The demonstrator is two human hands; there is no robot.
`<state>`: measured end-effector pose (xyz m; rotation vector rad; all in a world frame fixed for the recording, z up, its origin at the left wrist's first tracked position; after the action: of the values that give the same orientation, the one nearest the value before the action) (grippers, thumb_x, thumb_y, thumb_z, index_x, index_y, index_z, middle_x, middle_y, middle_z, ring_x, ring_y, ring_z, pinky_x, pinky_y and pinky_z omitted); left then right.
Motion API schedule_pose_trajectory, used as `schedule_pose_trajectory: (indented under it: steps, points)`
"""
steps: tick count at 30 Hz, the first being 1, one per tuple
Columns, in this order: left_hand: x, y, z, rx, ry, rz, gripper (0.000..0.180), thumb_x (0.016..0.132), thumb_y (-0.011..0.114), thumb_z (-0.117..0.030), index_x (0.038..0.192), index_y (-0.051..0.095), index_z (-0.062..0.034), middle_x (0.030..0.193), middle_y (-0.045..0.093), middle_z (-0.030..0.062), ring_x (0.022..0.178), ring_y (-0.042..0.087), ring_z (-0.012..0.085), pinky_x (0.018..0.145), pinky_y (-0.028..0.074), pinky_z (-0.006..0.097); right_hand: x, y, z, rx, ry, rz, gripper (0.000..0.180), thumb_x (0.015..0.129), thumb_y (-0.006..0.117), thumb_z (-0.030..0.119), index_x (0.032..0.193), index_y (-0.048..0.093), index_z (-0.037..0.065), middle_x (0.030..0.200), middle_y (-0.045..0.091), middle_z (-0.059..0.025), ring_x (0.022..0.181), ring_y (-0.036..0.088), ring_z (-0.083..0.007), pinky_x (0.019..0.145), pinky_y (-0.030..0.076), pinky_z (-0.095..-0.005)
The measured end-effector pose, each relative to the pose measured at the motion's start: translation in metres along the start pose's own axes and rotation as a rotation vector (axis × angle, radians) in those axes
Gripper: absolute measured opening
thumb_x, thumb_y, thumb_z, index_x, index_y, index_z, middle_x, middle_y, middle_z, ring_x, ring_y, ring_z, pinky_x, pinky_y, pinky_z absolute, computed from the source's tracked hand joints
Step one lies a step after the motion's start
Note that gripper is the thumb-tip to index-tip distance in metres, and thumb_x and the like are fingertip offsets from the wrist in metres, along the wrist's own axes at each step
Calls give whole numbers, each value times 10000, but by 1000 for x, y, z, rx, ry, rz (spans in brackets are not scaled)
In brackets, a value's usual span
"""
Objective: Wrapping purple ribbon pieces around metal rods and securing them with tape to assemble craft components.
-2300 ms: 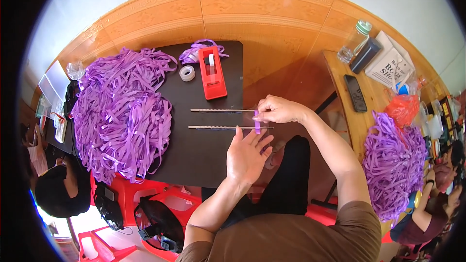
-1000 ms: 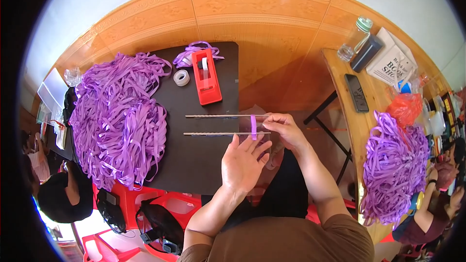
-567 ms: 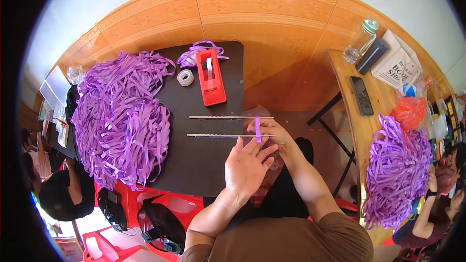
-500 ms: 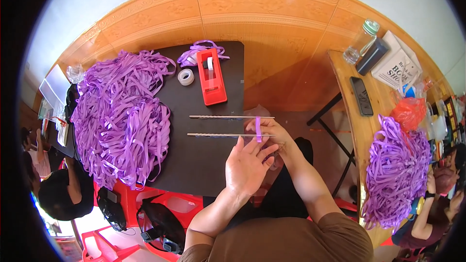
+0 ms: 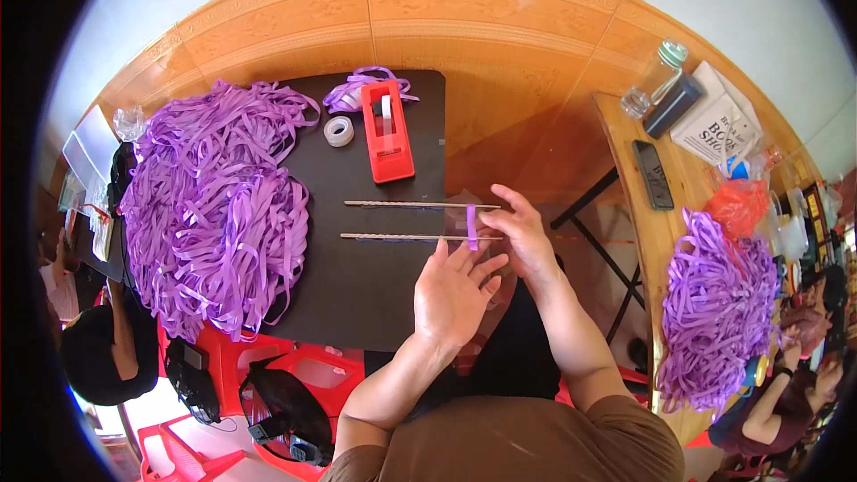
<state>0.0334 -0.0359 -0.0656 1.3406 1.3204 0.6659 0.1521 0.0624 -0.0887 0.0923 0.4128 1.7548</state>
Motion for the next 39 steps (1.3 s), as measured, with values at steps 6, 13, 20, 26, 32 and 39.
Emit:
schedule_pose_trajectory:
  steps: [6, 13, 20, 26, 32, 39]
  points:
    - [1, -2, 1, 16, 8, 10, 637, 943, 400, -495, 1322, 383, 17, 1289, 446, 106, 1172, 449, 266, 930, 348, 362, 4, 16, -2, 7, 148, 79, 678, 795, 676, 31, 1383, 339, 1, 872, 645, -113, 724, 623, -164, 627, 498, -274]
    - [0, -2, 1, 2, 7, -25, 634, 941, 406, -490, 1314, 389, 23, 1296, 446, 103, 1168, 446, 257, 931, 347, 363, 8, 12, -10, 125, 161, 171, 644, 811, 672, 42, 1378, 369, 25, 896, 634, -121, 760, 618, -180, 661, 502, -290]
    - [-1, 0, 0, 1, 8, -11, 626, 944, 403, -484, 1303, 405, 30, 1290, 450, 104, 1154, 449, 263, 921, 351, 359, 16, 14, -12, 300, 268, 274, 534, 924, 562, 315, 1357, 399, 47, 873, 606, -126, 856, 603, -225, 688, 504, -317]
    - [0, -1, 0, -7, 9, -15, 628, 949, 391, -488, 1299, 410, 32, 1281, 450, 107, 1135, 456, 259, 902, 357, 355, 14, 16, -11, 428, 361, 220, 588, 937, 479, 496, 1338, 424, 70, 854, 591, -114, 852, 596, -257, 697, 501, -355]
    - [0, 0, 1, -8, 4, -8, 637, 950, 394, -488, 1315, 383, 34, 1290, 444, 109, 1152, 454, 267, 904, 360, 351, 14, 11, -10, 433, 378, 294, 589, 933, 474, 512, 1328, 433, 77, 906, 614, -134, 893, 596, -274, 740, 496, -366]
    - [0, -2, 0, -11, -1, -25, 639, 950, 396, -487, 1318, 374, 35, 1280, 447, 110, 1153, 453, 274, 910, 360, 353, -3, -5, 3, -59, -505, -296, 386, 862, 671, 120, 1193, 494, 32, 757, 601, -12, 694, 555, -67, 623, 438, -213]
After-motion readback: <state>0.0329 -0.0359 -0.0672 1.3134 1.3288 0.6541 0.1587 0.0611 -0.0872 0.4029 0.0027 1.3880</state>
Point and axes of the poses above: each hand's wrist, its own x-axis towards the middle knuckle, its own y-axis out of the palm, z = x × y, the point moved 2 cm from there along x, towards the middle knuckle
